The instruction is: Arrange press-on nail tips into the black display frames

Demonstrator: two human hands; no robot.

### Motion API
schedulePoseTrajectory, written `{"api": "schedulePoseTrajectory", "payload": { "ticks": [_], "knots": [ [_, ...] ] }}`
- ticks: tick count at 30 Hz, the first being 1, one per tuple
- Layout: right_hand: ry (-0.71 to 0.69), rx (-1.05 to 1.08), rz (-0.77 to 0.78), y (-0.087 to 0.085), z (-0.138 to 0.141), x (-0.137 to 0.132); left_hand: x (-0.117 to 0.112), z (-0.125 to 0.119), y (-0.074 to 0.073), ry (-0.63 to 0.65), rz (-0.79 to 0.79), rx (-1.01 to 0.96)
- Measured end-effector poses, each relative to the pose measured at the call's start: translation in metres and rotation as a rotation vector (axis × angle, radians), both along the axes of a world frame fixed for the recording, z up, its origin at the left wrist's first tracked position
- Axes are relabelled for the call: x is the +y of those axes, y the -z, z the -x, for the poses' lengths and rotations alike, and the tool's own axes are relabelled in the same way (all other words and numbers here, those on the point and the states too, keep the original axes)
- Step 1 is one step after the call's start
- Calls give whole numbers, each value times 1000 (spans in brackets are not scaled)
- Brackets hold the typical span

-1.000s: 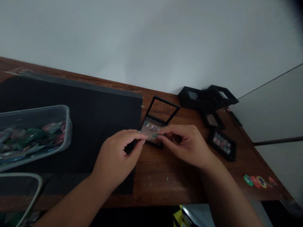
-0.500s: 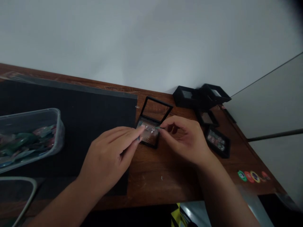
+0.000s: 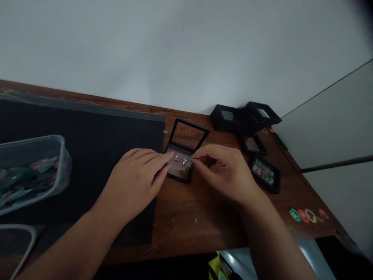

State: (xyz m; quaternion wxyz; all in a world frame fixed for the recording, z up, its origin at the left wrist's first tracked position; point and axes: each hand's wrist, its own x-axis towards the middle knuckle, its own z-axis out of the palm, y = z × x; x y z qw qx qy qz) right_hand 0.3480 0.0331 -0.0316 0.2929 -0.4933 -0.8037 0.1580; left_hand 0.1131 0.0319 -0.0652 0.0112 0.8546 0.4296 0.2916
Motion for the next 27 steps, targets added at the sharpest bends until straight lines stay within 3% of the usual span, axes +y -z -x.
{"api": "schedulePoseTrajectory", "payload": {
  "ticks": [6,11,20,27],
  "knots": [
    [6,-28,32,1,0,1,2,6,10,22,123,-107],
    [1,-21,54,1,0,3,0,7,13,31,160,-80],
    [-12,-27,73,2,-1,5,-7,6,4,-233,358,-369],
    [-27,-23,77,0,-1,3,-7,4,5,-221,364,-458]
  ]
}}
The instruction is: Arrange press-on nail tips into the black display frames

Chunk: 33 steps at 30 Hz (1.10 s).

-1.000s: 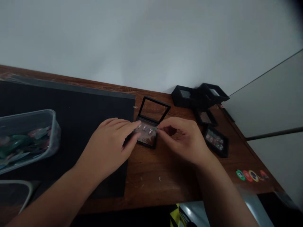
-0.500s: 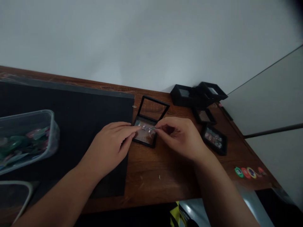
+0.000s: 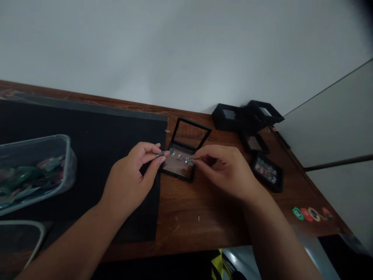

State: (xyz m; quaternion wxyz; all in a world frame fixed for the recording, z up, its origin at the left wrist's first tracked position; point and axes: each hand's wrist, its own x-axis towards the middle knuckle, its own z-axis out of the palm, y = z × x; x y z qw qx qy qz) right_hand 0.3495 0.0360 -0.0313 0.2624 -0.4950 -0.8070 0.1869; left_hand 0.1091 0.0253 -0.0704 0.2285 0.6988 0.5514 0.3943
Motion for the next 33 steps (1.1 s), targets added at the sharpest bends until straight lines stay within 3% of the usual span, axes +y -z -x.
{"api": "schedulePoseTrajectory", "payload": {
  "ticks": [8,12,17,25,33],
  "knots": [
    [-14,-17,47,-2,2,-2,0,4,3,-5,4,60],
    [-26,-7,64,-2,3,-3,2,4,4,53,-76,146],
    [-24,-15,60,0,2,-2,3,4,6,15,-194,251],
    [-42,-30,114,3,5,-2,4,4,8,17,-221,132],
    [-30,-32,124,2,4,-2,-1,2,3,75,-459,65]
  ]
}}
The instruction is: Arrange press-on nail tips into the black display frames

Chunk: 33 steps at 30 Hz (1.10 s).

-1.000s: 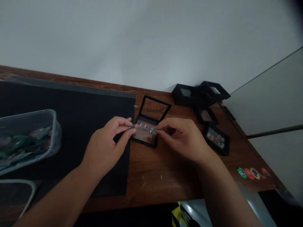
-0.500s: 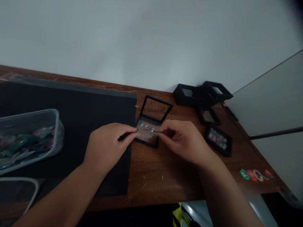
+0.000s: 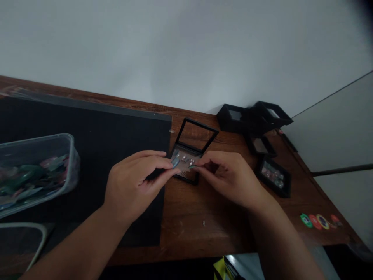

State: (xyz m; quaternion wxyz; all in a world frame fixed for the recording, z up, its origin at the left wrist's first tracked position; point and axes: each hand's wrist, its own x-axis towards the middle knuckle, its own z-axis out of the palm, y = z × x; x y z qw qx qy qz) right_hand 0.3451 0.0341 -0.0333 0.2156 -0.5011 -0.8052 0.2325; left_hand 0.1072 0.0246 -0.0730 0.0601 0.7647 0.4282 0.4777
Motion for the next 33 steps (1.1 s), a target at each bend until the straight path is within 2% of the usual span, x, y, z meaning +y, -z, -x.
{"api": "schedulePoseTrajectory", "payload": {
  "ticks": [3,9,18,24,26,30,33],
  "knots": [
    [-8,-10,-5,-1,1,1,-1,-1,-3,43,-83,-37],
    [-9,-31,-27,1,0,1,-3,-1,-9,84,-122,-22],
    [-17,-8,-26,-2,0,-2,-2,0,-8,-1,-170,12],
    [-21,-3,-48,-4,1,-1,-4,-4,-11,10,-64,-139],
    [-19,-6,-50,-5,1,-2,-5,-6,-14,65,-61,-213],
    [-15,-3,-57,-6,1,-3,-6,-8,-22,259,-97,-276],
    [-2,0,-50,-6,1,-3,-6,-9,-23,259,-111,-277]
  ]
}}
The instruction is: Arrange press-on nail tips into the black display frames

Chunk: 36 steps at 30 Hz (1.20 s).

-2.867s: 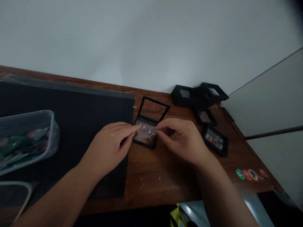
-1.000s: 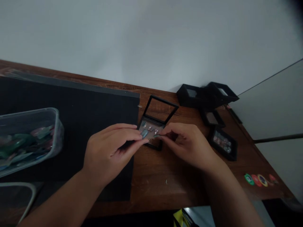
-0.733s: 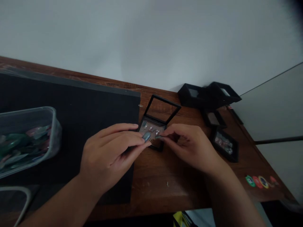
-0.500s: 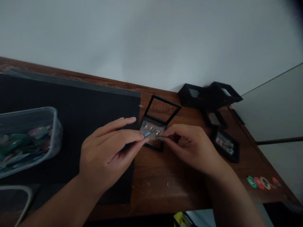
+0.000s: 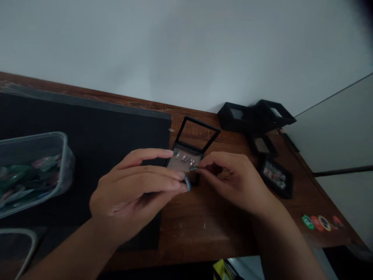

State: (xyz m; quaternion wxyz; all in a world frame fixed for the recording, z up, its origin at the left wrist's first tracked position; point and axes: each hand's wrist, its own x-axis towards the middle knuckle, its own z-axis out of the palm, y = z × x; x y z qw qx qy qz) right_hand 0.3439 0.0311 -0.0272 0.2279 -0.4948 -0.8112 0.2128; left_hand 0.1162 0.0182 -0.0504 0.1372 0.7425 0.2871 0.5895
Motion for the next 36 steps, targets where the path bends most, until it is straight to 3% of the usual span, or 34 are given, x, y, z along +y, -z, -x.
{"api": "schedulePoseTrajectory", "payload": {
  "ticks": [7,17,23,30,36],
  "knots": [
    [-9,-9,12,0,1,0,3,2,9,-128,62,118],
    [42,41,-127,0,-4,-1,3,3,24,-106,266,666],
    [23,19,-118,-2,-3,-1,-2,1,24,-9,199,713],
    [18,34,-129,-1,-5,-2,2,4,31,-73,149,755],
    [-1,52,-179,0,-5,-1,3,6,28,-43,140,788]
  ]
}}
